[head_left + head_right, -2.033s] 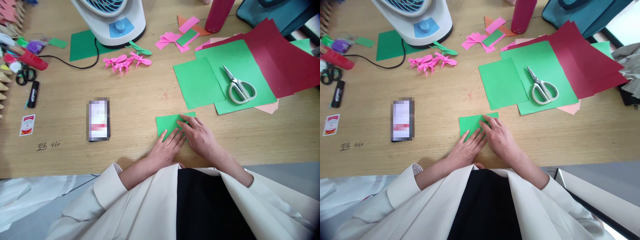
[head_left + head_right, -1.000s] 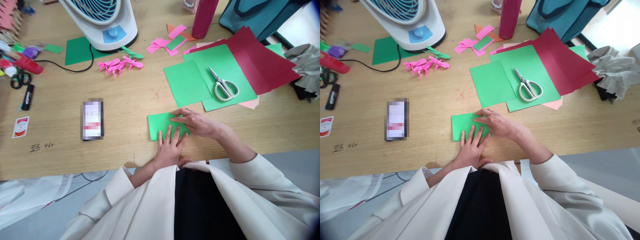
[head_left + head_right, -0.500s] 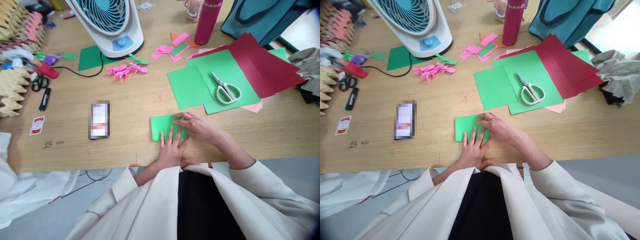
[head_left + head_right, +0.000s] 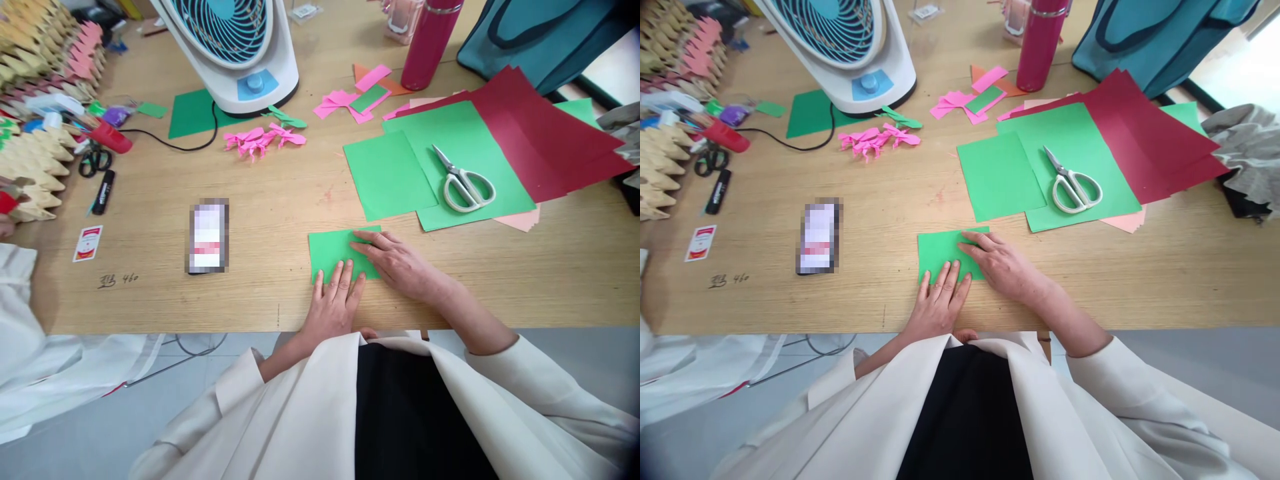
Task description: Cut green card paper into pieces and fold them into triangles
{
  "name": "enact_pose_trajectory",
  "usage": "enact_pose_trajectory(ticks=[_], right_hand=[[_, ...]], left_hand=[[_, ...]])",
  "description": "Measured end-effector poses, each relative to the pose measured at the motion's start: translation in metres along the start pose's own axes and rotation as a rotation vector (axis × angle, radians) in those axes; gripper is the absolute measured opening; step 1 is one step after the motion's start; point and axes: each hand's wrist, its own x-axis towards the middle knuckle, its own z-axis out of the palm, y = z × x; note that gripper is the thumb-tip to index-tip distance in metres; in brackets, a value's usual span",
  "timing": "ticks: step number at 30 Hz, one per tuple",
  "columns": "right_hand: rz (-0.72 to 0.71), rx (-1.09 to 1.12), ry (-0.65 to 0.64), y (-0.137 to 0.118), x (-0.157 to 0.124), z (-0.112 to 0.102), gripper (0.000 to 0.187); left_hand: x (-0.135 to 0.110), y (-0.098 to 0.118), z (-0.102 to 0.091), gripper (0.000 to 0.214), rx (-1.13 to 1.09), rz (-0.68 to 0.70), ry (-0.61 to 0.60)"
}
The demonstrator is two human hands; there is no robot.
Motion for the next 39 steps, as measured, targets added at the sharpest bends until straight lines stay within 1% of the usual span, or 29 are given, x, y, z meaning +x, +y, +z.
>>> enact_pose_trajectory(ticks=[3, 8, 13, 17, 22, 25, 27, 29, 32, 36, 39], right_hand=[[-0.007, -0.034, 0.002, 0.001, 0.000, 0.003, 0.048], [-0.001, -0.029, 0.007, 0.001, -0.001, 0.005, 0.049], [-0.009, 0.014, 0.021, 0.000, -0.001, 0.003, 0.051], [0.004, 0.014, 0.020, -0.001, -0.001, 0.004, 0.051], [0.001, 0.039, 0.044, -0.003, -0.003, 0.006, 0.051], [0.049, 0.079, 0.110, -0.006, -0.007, 0.004, 0.047], [0.052, 0.092, 0.144, -0.009, -0.010, 0.002, 0.046], [0.008, 0.079, 0.137, -0.012, -0.013, 0.000, 0.045], [-0.054, 0.037, 0.094, -0.017, -0.013, 0.001, 0.045], [-0.057, 0.002, 0.074, -0.020, -0.010, 0.003, 0.044], [-0.049, -0.008, 0.089, -0.020, -0.009, 0.005, 0.041]], left_hand=[[-0.011, -0.004, 0.003, 0.092, 0.050, -0.038, 0.008], [-0.028, -0.011, 0.010, 0.073, 0.077, -0.123, 0.074], [-0.043, -0.015, 0.005, 0.076, 0.047, -0.230, 0.067], [-0.048, -0.016, 0.004, 0.075, 0.036, -0.286, 0.080], [-0.050, -0.017, 0.009, 0.076, 0.027, -0.280, 0.123], [-0.052, -0.020, 0.010, 0.076, 0.018, -0.261, 0.145], [-0.053, -0.022, 0.010, 0.075, 0.012, -0.260, 0.148], [-0.053, -0.024, 0.009, 0.073, 0.007, -0.267, 0.139], [-0.053, -0.025, 0.009, 0.068, -0.004, -0.272, 0.145], [-0.054, -0.025, 0.012, 0.061, 0.000, -0.280, 0.201], [-0.056, -0.031, 0.010, 0.061, -0.006, -0.262, 0.205]])
